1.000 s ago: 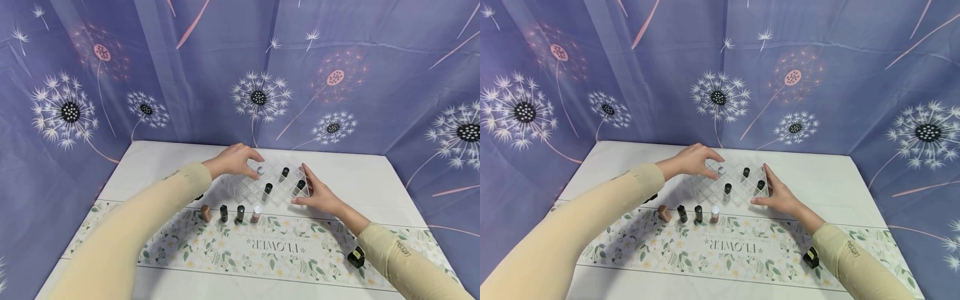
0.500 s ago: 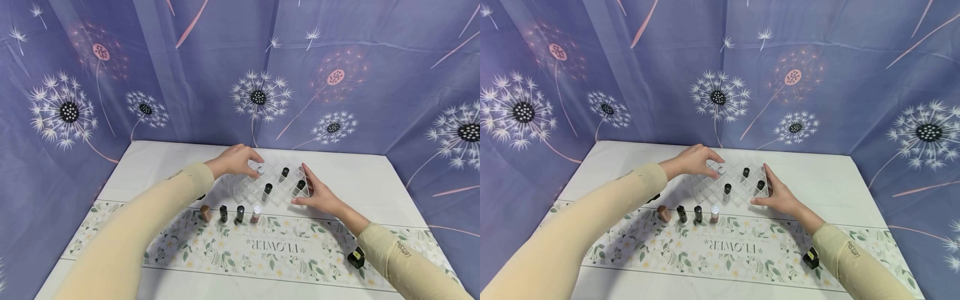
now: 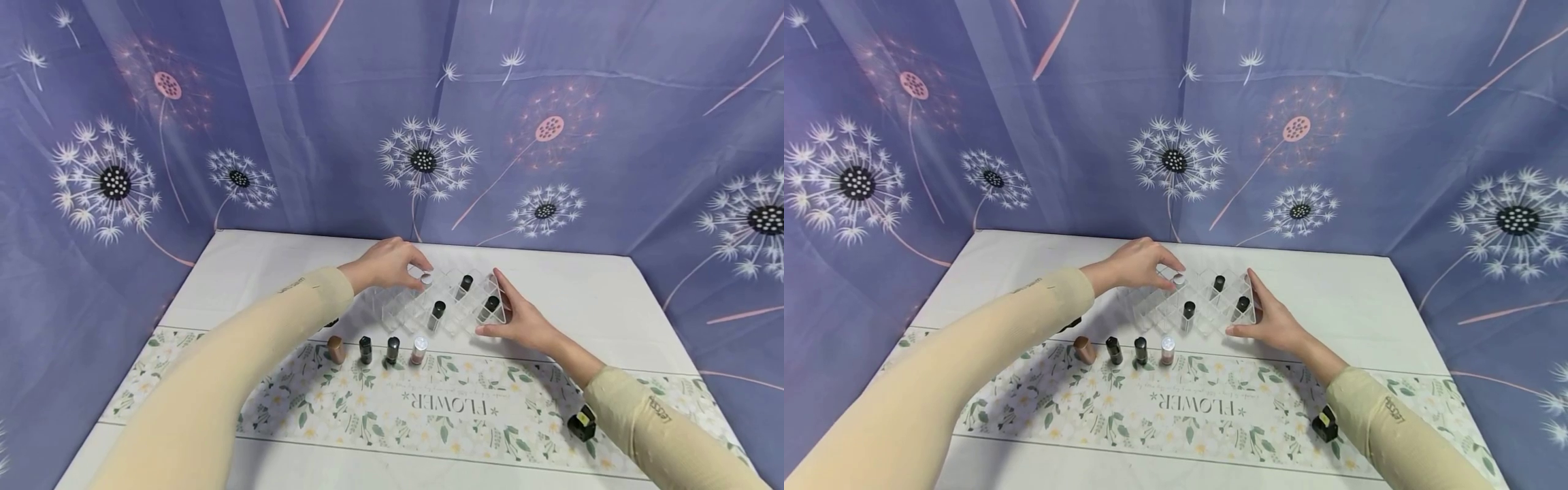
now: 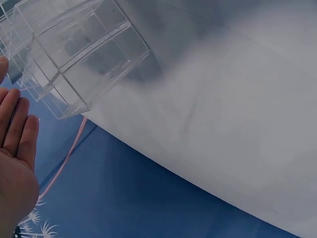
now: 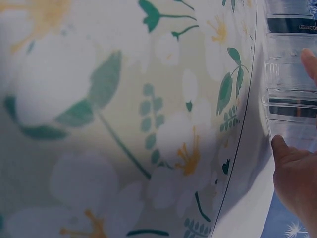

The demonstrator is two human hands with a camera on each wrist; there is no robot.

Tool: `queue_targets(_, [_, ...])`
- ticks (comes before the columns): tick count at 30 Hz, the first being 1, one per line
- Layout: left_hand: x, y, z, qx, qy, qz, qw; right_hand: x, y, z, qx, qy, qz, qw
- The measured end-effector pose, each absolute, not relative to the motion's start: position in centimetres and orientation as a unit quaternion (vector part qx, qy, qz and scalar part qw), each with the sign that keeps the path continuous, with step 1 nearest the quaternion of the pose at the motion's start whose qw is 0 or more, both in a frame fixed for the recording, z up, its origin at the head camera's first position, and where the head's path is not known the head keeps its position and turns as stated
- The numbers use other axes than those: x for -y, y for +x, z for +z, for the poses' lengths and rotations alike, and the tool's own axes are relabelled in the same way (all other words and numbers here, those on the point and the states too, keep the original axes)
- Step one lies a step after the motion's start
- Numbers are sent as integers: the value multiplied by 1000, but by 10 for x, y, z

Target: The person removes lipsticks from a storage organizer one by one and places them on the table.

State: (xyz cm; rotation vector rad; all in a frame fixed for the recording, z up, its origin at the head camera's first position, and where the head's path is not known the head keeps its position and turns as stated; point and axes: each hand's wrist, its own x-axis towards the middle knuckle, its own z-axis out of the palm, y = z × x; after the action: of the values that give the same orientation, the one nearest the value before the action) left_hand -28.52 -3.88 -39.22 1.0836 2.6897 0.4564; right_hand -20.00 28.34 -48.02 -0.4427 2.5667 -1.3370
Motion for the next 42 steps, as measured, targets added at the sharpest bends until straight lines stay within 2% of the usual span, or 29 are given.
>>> queue_targets(28, [29, -285, -398, -899, 402, 156, 70, -283, -201, -480, -869, -148, -459, 112])
queue_targets(42, [31, -288, -375, -900, 398, 168, 64, -282, -200, -478, -873, -148, -452, 109])
